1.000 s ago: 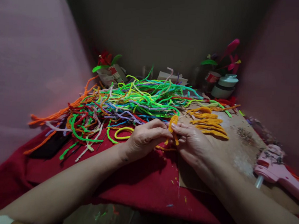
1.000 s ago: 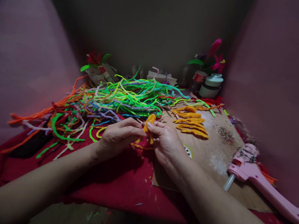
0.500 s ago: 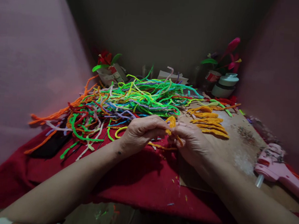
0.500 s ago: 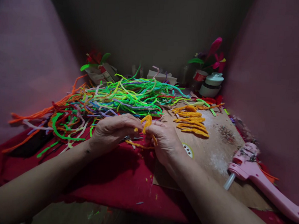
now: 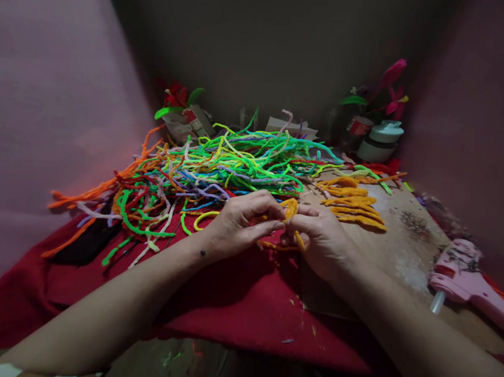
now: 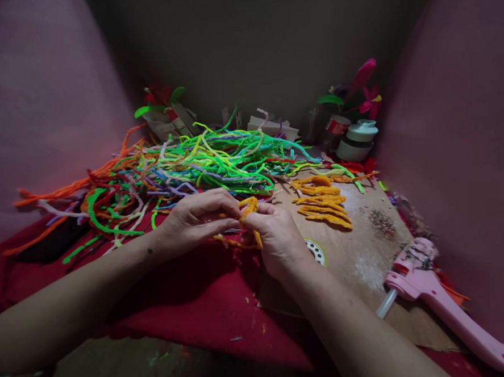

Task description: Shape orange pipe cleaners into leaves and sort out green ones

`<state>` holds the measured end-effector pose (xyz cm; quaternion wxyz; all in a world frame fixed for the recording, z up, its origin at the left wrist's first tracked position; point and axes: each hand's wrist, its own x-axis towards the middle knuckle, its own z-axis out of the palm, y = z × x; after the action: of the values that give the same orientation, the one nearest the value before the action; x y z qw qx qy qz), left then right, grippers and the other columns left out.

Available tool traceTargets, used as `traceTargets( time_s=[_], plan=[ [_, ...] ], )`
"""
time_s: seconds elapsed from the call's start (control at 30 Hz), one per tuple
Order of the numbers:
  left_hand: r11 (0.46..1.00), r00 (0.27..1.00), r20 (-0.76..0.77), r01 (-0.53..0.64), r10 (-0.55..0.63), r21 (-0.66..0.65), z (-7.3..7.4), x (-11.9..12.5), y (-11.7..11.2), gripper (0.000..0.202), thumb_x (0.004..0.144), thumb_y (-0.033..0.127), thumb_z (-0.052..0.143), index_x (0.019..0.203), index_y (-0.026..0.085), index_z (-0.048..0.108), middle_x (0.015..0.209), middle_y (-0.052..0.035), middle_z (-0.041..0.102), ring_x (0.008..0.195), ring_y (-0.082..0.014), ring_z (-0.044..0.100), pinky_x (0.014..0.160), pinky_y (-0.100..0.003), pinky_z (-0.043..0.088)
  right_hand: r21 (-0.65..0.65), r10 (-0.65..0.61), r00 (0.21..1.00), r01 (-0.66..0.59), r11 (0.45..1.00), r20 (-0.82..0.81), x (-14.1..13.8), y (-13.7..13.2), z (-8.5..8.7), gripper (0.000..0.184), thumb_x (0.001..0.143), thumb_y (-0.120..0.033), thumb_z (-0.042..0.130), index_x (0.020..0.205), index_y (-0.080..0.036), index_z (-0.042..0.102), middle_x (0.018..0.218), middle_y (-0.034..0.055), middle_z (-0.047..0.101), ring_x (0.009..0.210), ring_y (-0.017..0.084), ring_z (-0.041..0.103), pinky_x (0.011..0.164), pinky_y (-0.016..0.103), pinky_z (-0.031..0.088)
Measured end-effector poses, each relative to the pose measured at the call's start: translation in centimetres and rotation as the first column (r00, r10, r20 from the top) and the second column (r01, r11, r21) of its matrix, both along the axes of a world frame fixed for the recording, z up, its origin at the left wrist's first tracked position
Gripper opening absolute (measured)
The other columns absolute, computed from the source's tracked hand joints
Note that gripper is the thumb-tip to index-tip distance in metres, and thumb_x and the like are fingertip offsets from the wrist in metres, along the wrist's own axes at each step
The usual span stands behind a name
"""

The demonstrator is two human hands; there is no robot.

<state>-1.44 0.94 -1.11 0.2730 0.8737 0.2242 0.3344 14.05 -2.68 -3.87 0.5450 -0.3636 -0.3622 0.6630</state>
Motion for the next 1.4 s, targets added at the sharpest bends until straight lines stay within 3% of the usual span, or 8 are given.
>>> traceTargets(
  time_s=[0.17,0.27,0.47,0.73,0.97,1.17,1.4],
  plan=[
    [0.986,0.992,0.007,-0.124,0.125,-0.108,-0.8,0.4,-0.1,0.006,0.078,0.014,0.056,0.083,0.014,0.058,0.076,-0.0002,0.060,0.068,-0.0088,0.056,0.065,-0.020,0.046,0.017,-0.106,0.988,0.105,0.994,0.109,-0.2,-0.1,0.2,0.012,0.055,-0.011,0.058,0.065,-0.016,0.058,0.056,-0.0040,0.053,0.045,0.008,0.044,0.045,0.022,0.034],
    [0.972,0.990,0.015,-0.138,0.143,-0.192,-1.0,0.5,-0.1,0.010,0.075,0.013,0.057,0.085,0.015,0.055,0.075,0.0009,0.059,0.067,-0.0083,0.056,0.061,-0.019,0.046,0.041,-0.154,0.970,0.149,0.988,0.189,-0.4,-0.4,0.4,0.011,0.057,-0.014,0.059,0.068,-0.017,0.056,0.056,-0.0047,0.052,0.046,0.009,0.046,0.047,0.023,0.037],
    [0.940,0.984,-0.005,-0.171,0.177,-0.295,-0.9,0.8,-0.4,0.014,0.071,0.011,0.057,0.084,0.015,0.055,0.077,0.0004,0.058,0.069,-0.0098,0.055,0.062,-0.022,0.047,0.074,-0.155,0.966,0.142,0.987,0.209,-0.5,-0.5,0.4,0.014,0.058,-0.015,0.060,0.072,-0.017,0.056,0.062,-0.0041,0.056,0.055,0.010,0.049,0.053,0.023,0.039],
    [0.854,0.966,0.058,-0.196,0.254,-0.481,-1.6,1.3,-0.8,0.017,0.063,0.004,0.054,0.077,0.014,0.051,0.071,0.0028,0.052,0.064,-0.0078,0.050,0.058,-0.020,0.041,0.088,-0.119,0.962,0.100,0.991,0.244,-1.1,-0.7,0.5,0.021,0.057,-0.010,0.057,0.077,-0.016,0.055,0.069,-0.0030,0.057,0.062,0.010,0.050,0.057,0.023,0.041],
    [0.892,0.961,0.057,-0.227,0.270,-0.392,-2.0,1.4,-1.4,0.016,0.062,0.004,0.050,0.073,0.016,0.047,0.068,0.0041,0.048,0.062,-0.0071,0.043,0.056,-0.019,0.038,0.068,-0.169,0.947,0.156,0.985,0.275,-1.5,-0.9,0.8,0.021,0.052,-0.006,0.052,0.070,-0.017,0.052,0.059,-0.0057,0.052,0.053,0.008,0.045,0.048,0.020,0.034],
    [0.900,0.959,0.014,-0.260,0.283,-0.350,-2.1,1.4,-1.5,0.018,0.063,0.006,0.049,0.077,0.017,0.047,0.070,0.0038,0.048,0.062,-0.0079,0.044,0.054,-0.020,0.037,0.007,-0.138,0.973,0.139,0.990,0.185,-1.4,-0.8,0.6,0.022,0.051,-0.007,0.051,0.070,-0.017,0.053,0.058,-0.0061,0.051,0.050,0.008,0.043,0.047,0.021,0.034],
    [0.919,0.959,0.022,-0.265,0.283,-0.291,-2.2,1.3,-1.5,0.018,0.064,0.006,0.049,0.078,0.017,0.047,0.071,0.0036,0.049,0.062,-0.0080,0.046,0.057,-0.021,0.040,0.035,-0.132,0.973,0.128,0.991,0.189,-1.4,-0.8,0.5,0.020,0.053,-0.008,0.057,0.071,-0.017,0.056,0.061,-0.0052,0.055,0.054,0.009,0.047,0.050,0.021,0.036]
  ],
)
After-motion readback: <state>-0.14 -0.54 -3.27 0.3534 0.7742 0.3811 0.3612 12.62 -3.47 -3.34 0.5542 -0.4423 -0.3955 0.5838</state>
